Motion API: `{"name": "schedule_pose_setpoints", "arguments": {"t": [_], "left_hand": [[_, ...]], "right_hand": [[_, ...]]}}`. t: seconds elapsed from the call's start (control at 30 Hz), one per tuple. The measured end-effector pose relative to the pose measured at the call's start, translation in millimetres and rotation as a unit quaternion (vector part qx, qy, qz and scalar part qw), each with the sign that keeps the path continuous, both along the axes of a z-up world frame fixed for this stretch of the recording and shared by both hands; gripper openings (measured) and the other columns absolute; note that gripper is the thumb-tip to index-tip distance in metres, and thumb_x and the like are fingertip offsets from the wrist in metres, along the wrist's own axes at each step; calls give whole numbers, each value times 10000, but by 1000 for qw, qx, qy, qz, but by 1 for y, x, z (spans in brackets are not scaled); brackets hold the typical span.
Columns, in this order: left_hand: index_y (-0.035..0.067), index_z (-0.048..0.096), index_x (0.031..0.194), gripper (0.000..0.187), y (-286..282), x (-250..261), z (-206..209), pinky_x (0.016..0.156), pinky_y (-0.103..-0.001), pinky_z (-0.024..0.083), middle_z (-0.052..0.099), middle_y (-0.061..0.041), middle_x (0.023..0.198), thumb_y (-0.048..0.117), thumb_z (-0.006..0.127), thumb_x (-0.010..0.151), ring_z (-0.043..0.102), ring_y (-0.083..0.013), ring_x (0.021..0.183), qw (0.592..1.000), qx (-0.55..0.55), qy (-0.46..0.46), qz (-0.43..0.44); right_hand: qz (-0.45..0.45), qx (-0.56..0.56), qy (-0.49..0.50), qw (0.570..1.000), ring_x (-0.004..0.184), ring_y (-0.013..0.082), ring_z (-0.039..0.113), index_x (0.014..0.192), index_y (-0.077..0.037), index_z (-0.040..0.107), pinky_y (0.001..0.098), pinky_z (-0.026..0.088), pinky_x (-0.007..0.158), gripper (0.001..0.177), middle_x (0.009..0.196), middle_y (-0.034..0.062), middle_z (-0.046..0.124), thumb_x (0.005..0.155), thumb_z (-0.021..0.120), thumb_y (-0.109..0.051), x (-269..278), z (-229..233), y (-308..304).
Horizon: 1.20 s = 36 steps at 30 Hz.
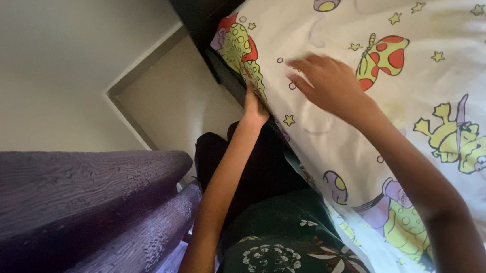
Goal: The person spreads and tucks a fitted sheet with a cartoon pattern onto a mattress. They walk around the bed, pulling the sheet over the corners and smoothing the surface to fit it snugly.
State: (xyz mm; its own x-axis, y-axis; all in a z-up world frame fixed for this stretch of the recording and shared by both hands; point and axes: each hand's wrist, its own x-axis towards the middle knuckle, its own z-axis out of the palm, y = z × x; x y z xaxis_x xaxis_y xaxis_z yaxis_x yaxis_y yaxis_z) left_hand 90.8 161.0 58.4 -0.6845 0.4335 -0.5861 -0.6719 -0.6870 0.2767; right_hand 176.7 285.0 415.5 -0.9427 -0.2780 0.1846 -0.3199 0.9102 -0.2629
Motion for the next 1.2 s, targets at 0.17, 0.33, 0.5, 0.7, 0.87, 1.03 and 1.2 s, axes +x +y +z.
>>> {"name": "schedule_pose_setpoints", "arguments": {"t": [0.17,0.33,0.5,0.7,0.87,1.03,1.2], "left_hand": [[68,252,1605,912,-19,24,38,1235,-428,203,278,-138,1675,692,423,963,270,-307,1519,998,-38,14,37],[127,156,1631,915,-52,28,83,1263,-419,85,140,-105,1712,676,447,959,88,-247,1593,981,-137,78,110],[125,167,1631,918,-92,26,102,1266,-482,122,204,-134,1687,700,406,957,120,-272,1582,971,-161,127,126],[97,239,1603,897,-98,4,91,1254,-514,150,269,-156,1667,694,421,958,173,-283,1574,967,-149,143,152],[114,247,1601,852,-117,1,92,1265,-496,162,278,-145,1662,673,411,980,189,-279,1567,966,-158,144,148],[68,285,1545,806,-130,-1,82,1234,-518,209,389,-191,1597,631,446,992,312,-309,1524,966,-122,146,174],[94,363,1516,747,-119,5,79,1254,-500,267,428,-177,1545,618,492,1000,379,-320,1474,969,-101,125,188]], "right_hand": [[130,115,91,981,1009,319,702,985,-60,746,423,576,869,145,1019,116,715,911,675,-163,-130,-115,-65],[115,480,-54,868,1301,380,457,1313,-65,594,537,336,1070,420,1378,126,522,981,575,-321,-213,-239,-136],[108,654,-144,735,1515,401,234,1576,-99,388,618,133,1187,730,1642,108,319,986,508,-512,-244,-276,-162],[84,634,-201,742,1497,384,206,1585,-100,347,605,99,1158,853,1637,130,304,929,524,-615,-265,-289,-174],[90,646,-208,729,1518,377,171,1590,-125,353,617,70,1171,840,1650,108,293,936,506,-630,-280,-295,-178],[104,653,-216,718,1538,371,136,1594,-151,359,629,42,1183,828,1663,85,282,942,488,-645,-267,-312,-187],[137,683,-190,692,1559,364,101,1599,-176,366,641,13,1195,817,1677,63,271,949,469,-660,-233,-294,-190]]}}
